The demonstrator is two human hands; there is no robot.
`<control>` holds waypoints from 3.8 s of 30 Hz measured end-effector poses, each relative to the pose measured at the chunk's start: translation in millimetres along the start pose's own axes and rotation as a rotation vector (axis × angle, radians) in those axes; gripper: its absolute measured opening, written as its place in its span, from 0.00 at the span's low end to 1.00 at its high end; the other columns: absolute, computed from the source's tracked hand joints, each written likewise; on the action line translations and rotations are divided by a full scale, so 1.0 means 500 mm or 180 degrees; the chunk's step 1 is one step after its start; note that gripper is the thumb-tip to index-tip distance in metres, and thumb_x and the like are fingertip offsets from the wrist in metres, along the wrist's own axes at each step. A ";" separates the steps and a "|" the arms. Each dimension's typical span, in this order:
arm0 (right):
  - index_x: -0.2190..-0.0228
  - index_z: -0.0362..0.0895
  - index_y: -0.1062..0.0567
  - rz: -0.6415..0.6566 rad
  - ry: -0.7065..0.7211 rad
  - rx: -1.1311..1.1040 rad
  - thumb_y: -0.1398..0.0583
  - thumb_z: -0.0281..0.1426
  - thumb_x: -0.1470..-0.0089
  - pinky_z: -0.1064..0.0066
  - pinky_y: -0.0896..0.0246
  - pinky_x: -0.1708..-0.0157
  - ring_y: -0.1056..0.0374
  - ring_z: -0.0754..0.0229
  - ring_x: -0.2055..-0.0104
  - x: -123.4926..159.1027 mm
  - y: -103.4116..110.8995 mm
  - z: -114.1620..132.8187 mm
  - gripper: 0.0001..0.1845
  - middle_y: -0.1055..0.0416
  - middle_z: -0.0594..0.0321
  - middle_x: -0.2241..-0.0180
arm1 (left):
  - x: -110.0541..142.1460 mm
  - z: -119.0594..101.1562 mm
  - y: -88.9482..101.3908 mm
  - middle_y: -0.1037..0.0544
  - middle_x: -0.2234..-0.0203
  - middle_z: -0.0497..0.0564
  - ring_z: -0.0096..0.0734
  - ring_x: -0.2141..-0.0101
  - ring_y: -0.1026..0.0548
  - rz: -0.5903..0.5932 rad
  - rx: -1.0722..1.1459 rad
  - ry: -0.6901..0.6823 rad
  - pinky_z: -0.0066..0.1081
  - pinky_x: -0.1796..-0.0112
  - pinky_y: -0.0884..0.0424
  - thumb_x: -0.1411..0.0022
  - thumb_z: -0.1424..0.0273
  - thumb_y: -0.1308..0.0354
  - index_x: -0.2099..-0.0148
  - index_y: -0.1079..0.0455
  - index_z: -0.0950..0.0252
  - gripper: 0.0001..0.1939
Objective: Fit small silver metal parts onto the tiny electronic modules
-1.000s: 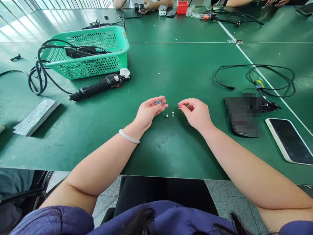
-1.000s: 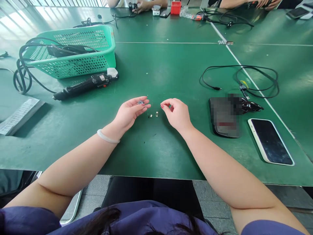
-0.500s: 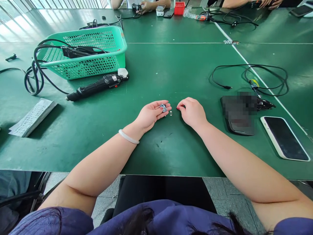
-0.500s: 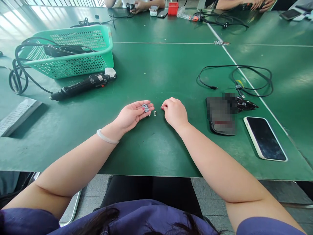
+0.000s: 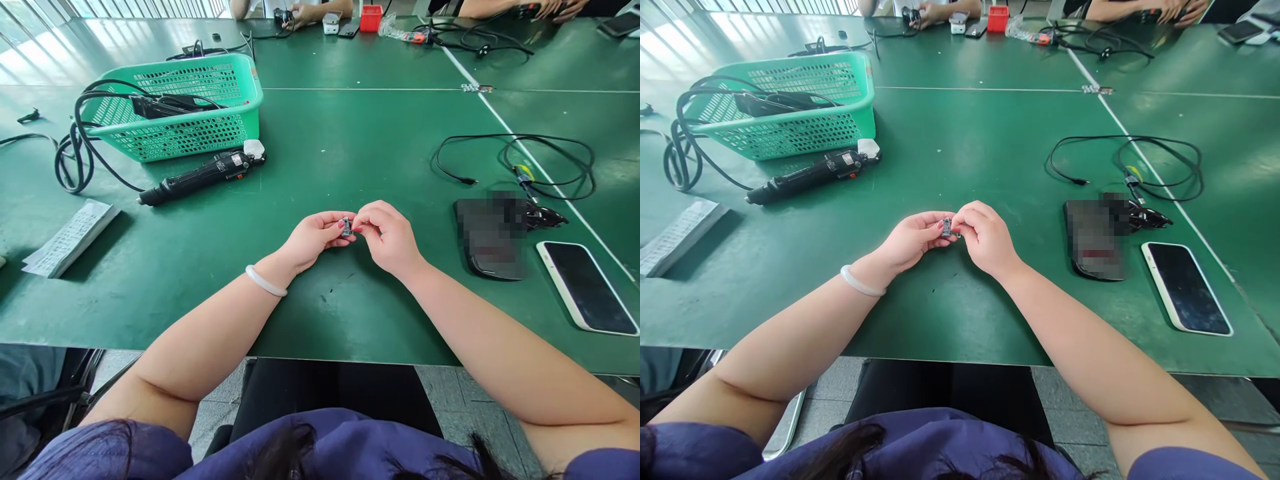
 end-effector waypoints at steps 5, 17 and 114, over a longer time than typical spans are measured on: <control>0.74 0.48 0.27 0.0201 -0.0166 -0.0055 0.45 0.28 0.43 0.65 0.38 0.64 0.35 0.60 0.65 0.001 -0.002 -0.009 0.10 0.31 0.63 0.67 | 0.003 0.003 -0.008 0.21 0.69 0.53 0.23 0.69 0.24 0.0179 -0.0044 0.0077 0.29 0.61 0.30 0.38 0.76 0.44 0.55 0.24 0.69 0.11; 0.74 0.50 0.23 0.0178 0.0221 0.0238 0.45 0.31 0.42 0.63 0.38 0.64 0.36 0.60 0.67 -0.001 0.007 0.010 0.12 0.31 0.62 0.67 | 0.008 0.007 -0.010 0.20 0.73 0.53 0.22 0.71 0.23 0.0214 0.0178 0.0284 0.26 0.61 0.27 0.37 0.79 0.48 0.58 0.22 0.69 0.12; 0.69 0.46 0.20 0.0133 -0.0156 0.0775 0.39 0.29 0.45 0.62 0.35 0.60 0.33 0.57 0.62 0.007 -0.028 -0.015 0.05 0.26 0.60 0.66 | -0.005 -0.034 0.059 0.21 0.68 0.51 0.27 0.63 0.23 -0.1067 -0.0528 -0.0918 0.34 0.53 0.29 0.49 0.79 0.37 0.63 0.29 0.68 0.09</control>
Point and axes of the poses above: each hand's wrist, its own x-axis away from the middle knuckle, its own y-axis out of the back of the hand, z = x × y, the point moved 7 cm from there along -x, towards the middle knuckle
